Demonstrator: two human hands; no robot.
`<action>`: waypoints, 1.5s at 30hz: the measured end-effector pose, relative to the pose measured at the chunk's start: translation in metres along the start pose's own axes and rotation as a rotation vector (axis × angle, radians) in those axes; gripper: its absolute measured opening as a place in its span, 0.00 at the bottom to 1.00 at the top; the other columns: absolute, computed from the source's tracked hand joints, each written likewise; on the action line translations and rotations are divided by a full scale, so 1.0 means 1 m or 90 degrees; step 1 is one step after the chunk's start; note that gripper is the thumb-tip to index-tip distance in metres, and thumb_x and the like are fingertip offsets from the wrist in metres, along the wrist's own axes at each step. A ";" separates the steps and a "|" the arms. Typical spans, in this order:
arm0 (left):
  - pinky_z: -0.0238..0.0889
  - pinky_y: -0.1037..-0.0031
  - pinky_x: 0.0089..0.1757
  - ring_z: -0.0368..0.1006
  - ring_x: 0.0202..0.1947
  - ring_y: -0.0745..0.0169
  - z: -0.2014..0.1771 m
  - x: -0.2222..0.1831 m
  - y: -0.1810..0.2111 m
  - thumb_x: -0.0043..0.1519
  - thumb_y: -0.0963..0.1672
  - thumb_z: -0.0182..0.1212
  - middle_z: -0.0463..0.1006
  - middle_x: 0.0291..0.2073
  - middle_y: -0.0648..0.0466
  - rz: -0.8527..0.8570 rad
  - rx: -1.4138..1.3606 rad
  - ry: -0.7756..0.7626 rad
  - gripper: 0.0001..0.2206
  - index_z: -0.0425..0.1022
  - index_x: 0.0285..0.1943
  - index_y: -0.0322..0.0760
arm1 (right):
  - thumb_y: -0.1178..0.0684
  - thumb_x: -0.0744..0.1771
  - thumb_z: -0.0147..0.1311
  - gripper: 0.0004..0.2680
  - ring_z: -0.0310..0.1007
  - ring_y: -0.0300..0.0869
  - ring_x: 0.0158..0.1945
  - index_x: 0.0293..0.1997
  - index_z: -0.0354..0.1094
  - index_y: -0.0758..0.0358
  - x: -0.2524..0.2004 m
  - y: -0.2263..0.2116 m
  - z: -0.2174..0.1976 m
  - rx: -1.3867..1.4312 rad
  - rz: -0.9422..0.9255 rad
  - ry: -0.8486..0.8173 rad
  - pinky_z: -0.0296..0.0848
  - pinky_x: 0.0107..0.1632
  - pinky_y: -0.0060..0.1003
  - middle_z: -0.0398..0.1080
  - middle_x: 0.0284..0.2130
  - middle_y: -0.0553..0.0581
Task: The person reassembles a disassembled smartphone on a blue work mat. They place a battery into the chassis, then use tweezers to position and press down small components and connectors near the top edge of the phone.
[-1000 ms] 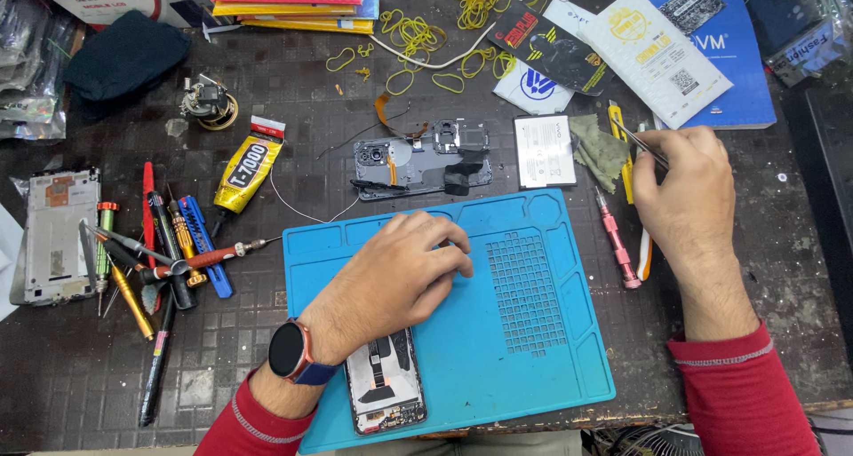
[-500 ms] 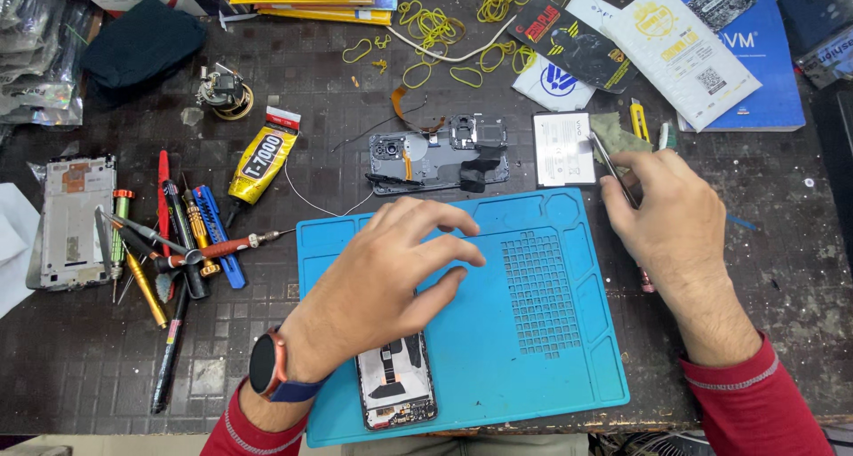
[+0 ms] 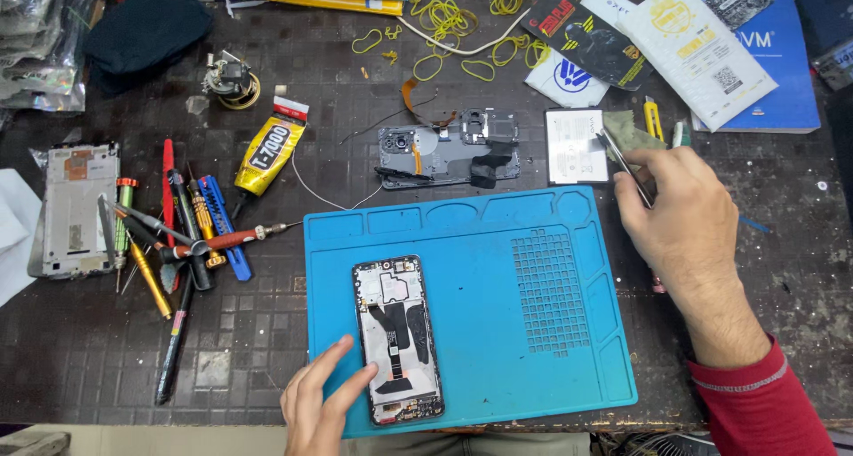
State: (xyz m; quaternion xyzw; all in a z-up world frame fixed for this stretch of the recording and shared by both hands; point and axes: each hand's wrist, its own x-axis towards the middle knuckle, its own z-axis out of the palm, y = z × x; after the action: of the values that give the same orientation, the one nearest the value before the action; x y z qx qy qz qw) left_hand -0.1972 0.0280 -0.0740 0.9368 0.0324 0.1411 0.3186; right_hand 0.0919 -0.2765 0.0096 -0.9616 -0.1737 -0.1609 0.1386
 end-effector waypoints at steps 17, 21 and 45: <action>0.35 0.41 0.61 0.63 0.61 0.52 0.010 0.001 0.063 0.28 0.57 0.82 0.77 0.51 0.65 -0.323 0.167 -0.004 0.32 0.84 0.45 0.56 | 0.53 0.71 0.61 0.05 0.75 0.52 0.42 0.48 0.76 0.62 -0.001 0.007 0.003 0.031 0.000 0.016 0.73 0.45 0.45 0.72 0.38 0.59; 0.31 0.41 0.63 0.63 0.60 0.56 0.036 -0.012 0.075 0.37 0.58 0.79 0.76 0.47 0.70 -0.237 0.135 0.037 0.25 0.82 0.45 0.63 | 0.55 0.72 0.62 0.04 0.74 0.50 0.39 0.48 0.75 0.64 -0.002 0.013 0.002 0.043 -0.030 0.056 0.73 0.47 0.44 0.71 0.38 0.60; 0.27 0.36 0.63 0.52 0.68 0.46 -0.044 0.113 0.082 0.43 0.45 0.63 0.65 0.66 0.55 0.266 0.068 -0.298 0.35 0.69 0.66 0.43 | 0.56 0.70 0.61 0.06 0.73 0.49 0.36 0.50 0.75 0.63 0.001 0.002 -0.007 0.106 -0.016 0.027 0.72 0.41 0.42 0.71 0.39 0.59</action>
State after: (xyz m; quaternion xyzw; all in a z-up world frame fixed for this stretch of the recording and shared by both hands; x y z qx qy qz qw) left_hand -0.1041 0.0056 0.0365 0.9456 -0.2274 -0.0178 0.2321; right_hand 0.0923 -0.2803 0.0156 -0.9409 -0.1959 -0.1676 0.2199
